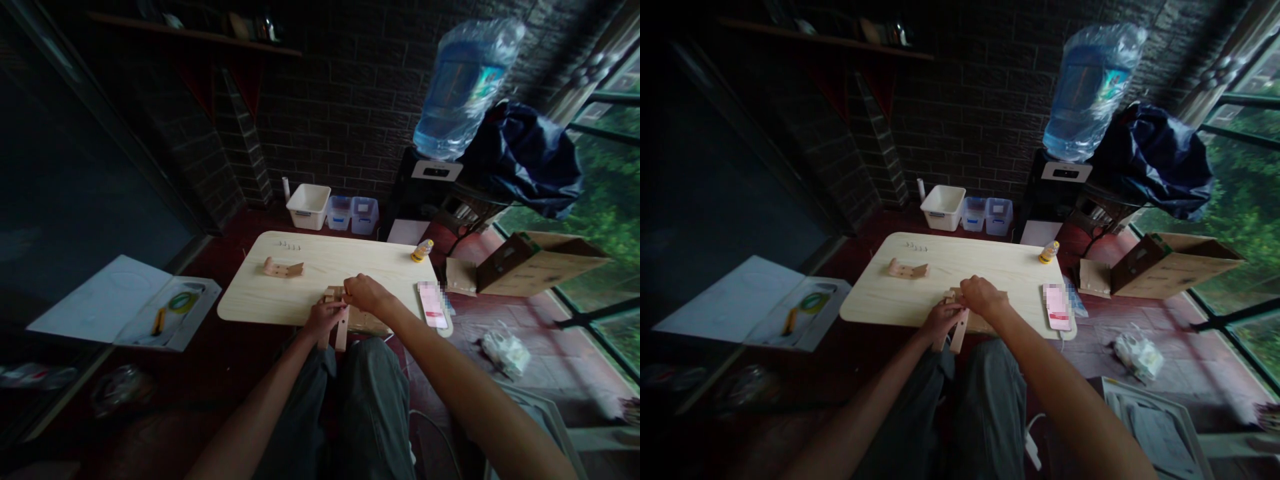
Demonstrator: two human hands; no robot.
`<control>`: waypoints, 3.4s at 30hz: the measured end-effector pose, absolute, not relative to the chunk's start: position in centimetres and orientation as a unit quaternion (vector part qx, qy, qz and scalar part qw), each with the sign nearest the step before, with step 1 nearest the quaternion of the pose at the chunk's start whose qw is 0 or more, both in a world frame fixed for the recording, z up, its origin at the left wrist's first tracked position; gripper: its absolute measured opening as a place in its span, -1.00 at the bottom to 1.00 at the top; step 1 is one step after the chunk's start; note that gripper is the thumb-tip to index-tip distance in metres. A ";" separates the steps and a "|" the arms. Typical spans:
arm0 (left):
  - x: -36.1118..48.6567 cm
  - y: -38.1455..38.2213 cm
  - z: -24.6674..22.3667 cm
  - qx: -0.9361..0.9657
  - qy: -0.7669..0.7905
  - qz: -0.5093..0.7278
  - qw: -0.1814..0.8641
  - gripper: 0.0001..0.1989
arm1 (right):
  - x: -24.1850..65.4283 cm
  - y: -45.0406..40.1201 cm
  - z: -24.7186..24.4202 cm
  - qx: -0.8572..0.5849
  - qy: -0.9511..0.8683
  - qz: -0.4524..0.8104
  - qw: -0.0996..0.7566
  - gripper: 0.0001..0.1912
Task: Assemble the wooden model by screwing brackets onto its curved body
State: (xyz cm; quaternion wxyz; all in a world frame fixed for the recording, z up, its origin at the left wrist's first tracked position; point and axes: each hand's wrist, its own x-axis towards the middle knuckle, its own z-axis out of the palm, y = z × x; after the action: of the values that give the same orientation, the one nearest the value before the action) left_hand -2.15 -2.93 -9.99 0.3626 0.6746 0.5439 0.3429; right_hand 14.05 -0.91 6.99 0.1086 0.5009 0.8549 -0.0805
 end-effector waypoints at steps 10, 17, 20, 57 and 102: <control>-2.3 -3.2 -9.8 0.666 0.557 0.353 0.349 -0.74 | 14.2 -1.6 7.9 0.494 0.860 -0.078 0.100 -0.63; -2.0 -3.3 -9.4 0.660 0.571 0.352 0.337 -0.76 | 13.7 -1.8 7.9 0.482 0.869 -0.063 0.097 -0.66; -2.0 -3.2 -9.1 0.665 0.562 0.348 0.347 -0.79 | 13.7 -1.8 7.8 0.498 0.860 -0.070 0.091 -0.64; -2.0 -3.2 -8.0 0.657 0.539 0.315 0.422 -0.79 | 14.2 -2.7 7.2 0.546 0.822 -0.133 0.093 -0.59; -2.0 -3.0 -8.1 0.669 0.545 0.289 0.413 -0.69 | 13.2 -3.7 7.7 0.599 0.787 -0.136 0.066 -0.61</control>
State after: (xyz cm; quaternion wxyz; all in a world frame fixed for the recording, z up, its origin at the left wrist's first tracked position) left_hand -2.04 -2.99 -8.11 0.4133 0.6694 0.5454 0.2891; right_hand 13.17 -3.73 7.75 0.0656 0.5985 0.7867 -0.1361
